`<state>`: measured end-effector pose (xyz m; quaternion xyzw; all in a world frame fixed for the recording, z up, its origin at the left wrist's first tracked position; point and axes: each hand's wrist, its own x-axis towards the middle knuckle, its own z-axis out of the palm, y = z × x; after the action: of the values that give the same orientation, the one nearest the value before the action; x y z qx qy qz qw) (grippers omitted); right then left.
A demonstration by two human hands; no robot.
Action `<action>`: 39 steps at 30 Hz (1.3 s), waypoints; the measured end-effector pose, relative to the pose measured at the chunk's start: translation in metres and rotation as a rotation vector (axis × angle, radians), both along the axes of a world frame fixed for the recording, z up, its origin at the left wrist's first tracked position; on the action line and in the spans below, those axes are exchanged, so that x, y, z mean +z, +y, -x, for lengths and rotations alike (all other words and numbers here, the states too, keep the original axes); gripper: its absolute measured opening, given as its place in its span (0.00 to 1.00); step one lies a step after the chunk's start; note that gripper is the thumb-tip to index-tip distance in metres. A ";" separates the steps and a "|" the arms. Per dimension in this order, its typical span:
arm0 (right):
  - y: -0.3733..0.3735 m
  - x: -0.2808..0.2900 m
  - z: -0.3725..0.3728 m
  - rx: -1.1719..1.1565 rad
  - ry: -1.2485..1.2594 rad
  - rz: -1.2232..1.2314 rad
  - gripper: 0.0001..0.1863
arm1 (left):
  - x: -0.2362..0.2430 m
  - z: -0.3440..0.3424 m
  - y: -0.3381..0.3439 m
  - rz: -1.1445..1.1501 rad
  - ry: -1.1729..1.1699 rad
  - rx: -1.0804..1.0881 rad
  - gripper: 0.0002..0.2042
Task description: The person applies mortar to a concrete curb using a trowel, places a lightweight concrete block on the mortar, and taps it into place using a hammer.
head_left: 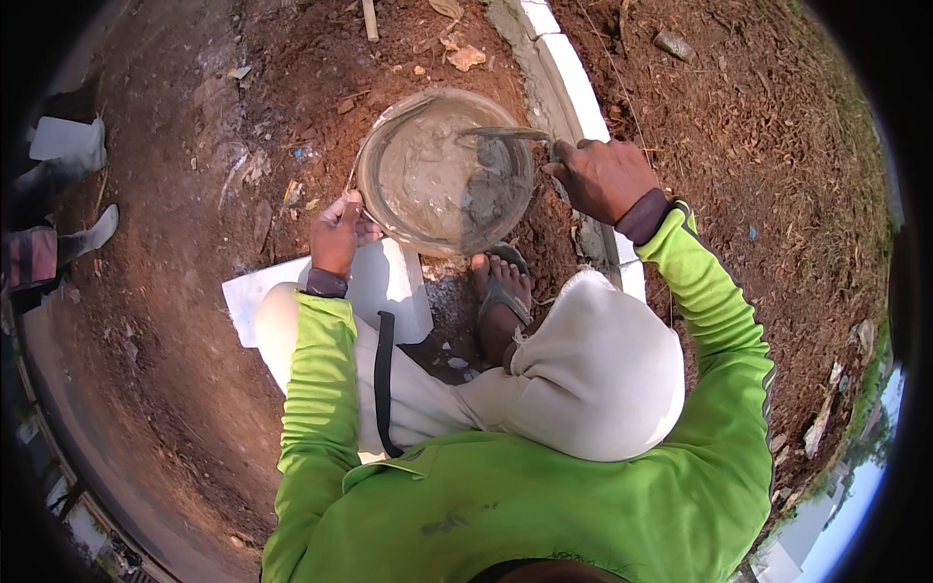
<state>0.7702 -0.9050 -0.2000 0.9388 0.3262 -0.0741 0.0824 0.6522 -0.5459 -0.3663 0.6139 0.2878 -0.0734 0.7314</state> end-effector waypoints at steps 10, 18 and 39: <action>0.056 0.035 -0.009 0.089 0.334 0.101 0.16 | 0.006 -0.001 0.000 0.069 -0.044 0.038 0.17; 0.056 -0.014 -0.004 0.128 0.362 0.181 0.18 | 0.011 -0.009 -0.011 0.076 -0.064 -0.008 0.18; 0.088 0.040 -0.036 0.201 0.309 0.345 0.19 | 0.009 -0.010 -0.014 0.128 -0.133 0.036 0.17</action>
<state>0.8062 -0.8168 -0.1603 0.8513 0.4090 -0.2629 0.1973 0.6618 -0.5597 -0.3570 0.5643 0.2442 -0.0375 0.7877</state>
